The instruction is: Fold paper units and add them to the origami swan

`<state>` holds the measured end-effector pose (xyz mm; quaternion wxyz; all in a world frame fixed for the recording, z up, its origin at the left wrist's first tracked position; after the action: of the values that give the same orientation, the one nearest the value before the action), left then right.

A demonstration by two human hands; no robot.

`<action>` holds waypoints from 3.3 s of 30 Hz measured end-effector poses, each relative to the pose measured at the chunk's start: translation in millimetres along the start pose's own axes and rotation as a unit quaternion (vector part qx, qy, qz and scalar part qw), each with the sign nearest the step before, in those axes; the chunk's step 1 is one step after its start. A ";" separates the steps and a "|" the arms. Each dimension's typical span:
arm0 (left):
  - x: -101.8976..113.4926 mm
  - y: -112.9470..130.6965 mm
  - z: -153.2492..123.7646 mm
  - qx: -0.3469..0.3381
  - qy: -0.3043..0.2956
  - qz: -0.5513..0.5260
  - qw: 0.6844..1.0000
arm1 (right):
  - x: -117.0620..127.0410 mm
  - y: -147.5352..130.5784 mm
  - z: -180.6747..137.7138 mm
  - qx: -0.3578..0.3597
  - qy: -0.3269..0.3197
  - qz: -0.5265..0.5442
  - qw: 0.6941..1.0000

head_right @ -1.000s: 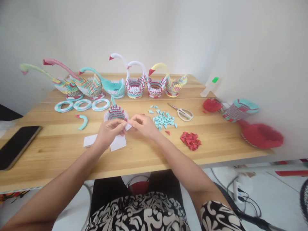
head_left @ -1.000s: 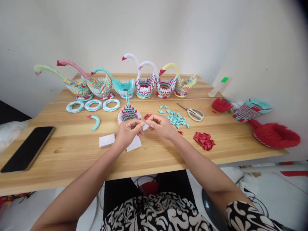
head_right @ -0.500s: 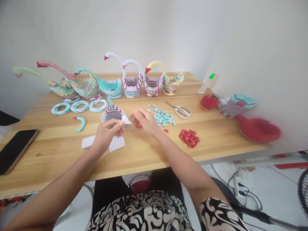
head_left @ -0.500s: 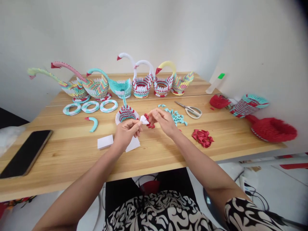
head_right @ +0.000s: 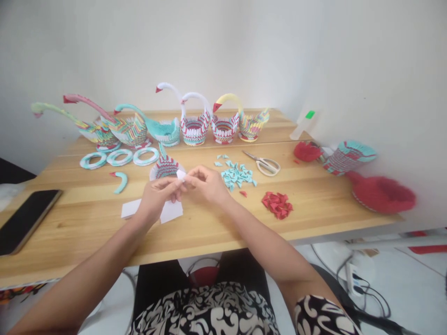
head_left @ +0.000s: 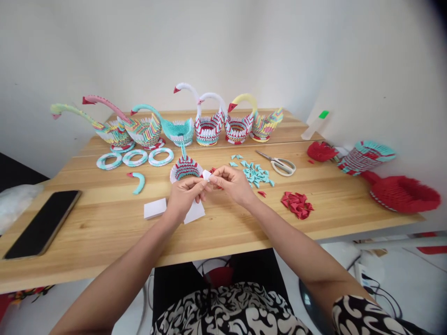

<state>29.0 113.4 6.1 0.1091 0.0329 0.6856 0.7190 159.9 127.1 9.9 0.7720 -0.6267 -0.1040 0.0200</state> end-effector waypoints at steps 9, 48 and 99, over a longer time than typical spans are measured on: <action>4.8 1.2 -0.4 -0.014 0.022 -0.006 1.000 | -0.2 1.3 0.0 -0.001 0.001 0.011 1.000; 1.6 0.9 -0.2 -0.025 0.016 -0.014 0.999 | 2.0 2.5 2.3 -0.034 -0.080 0.000 0.996; 0.8 7.5 -3.7 -0.050 0.023 0.029 0.998 | 14.2 4.9 5.1 -0.034 -0.025 0.058 0.997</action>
<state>26.6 109.6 13.2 0.0739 0.0314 0.6501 0.7556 173.4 135.3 8.0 0.7449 -0.6569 -0.0880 0.0767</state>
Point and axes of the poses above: each hand's wrist, its own z-axis towards the middle knuckle, its own x-axis out of the back of the hand, y = z × x, the point moved 10 cm from there along z, towards the middle knuckle, and after that the axes turned 5 degrees about -z, right-handed, at the moved point
